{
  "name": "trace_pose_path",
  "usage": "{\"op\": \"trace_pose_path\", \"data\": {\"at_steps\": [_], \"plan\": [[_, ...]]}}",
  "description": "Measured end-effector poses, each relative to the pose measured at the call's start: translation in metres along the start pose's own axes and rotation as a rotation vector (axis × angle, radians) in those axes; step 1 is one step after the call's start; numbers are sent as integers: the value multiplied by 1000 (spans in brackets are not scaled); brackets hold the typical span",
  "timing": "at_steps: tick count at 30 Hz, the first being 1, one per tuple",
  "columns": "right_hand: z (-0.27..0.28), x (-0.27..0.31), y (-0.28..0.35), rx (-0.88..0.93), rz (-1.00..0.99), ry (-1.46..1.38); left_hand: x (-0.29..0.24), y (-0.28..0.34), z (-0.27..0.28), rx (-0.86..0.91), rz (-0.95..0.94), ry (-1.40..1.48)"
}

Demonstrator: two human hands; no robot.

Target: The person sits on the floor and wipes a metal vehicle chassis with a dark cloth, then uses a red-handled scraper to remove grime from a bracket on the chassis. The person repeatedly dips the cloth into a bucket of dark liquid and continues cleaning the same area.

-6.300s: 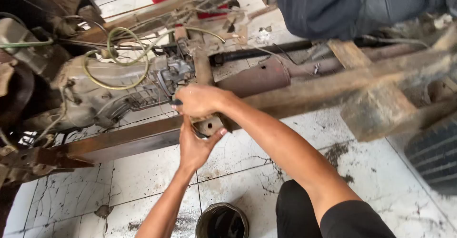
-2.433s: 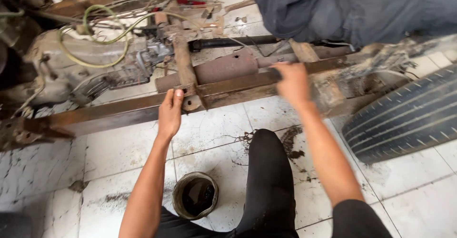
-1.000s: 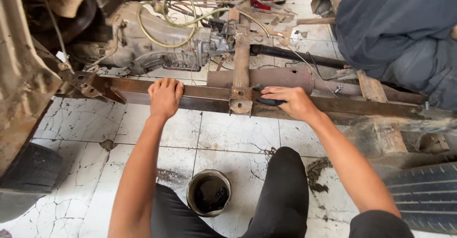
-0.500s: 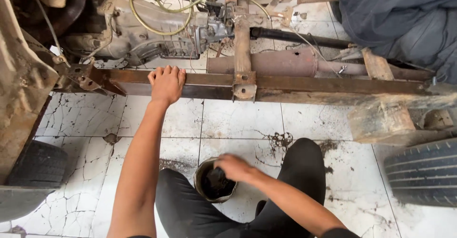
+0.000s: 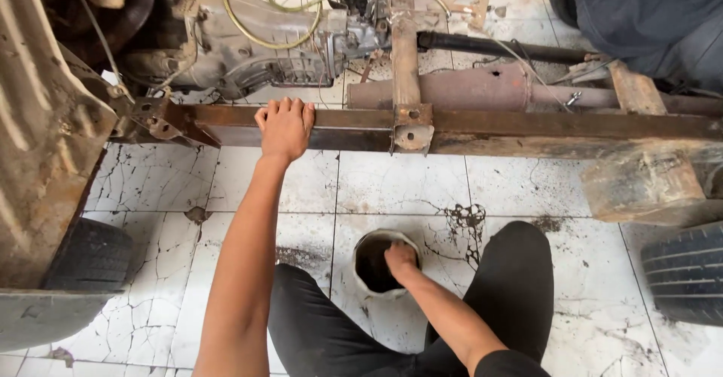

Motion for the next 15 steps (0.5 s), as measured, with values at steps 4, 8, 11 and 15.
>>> {"op": "trace_pose_path", "data": {"at_steps": [4,8,11,15], "plan": [[-11,-22,3,137,-121,-1,-2,2,5,26,-11,46],[-63,-37,-2,94,-464,-620,0,-1,3,12,-28,36],[-107,-39,-36,134,-321,-491,0,-4,7,13,-38,35],[-112,-45,-34,36,-180,-452,2,-1,5,29,-22,34]]}}
Point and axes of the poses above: each hand's wrist, its own y-axis away from the middle knuckle, its own z-axis out of the back of the hand, x = y × z, the point moved 5 cm from there along -y, towards the middle knuckle, and after that the axes turned 10 degrees about z, right-handed, at the moved point
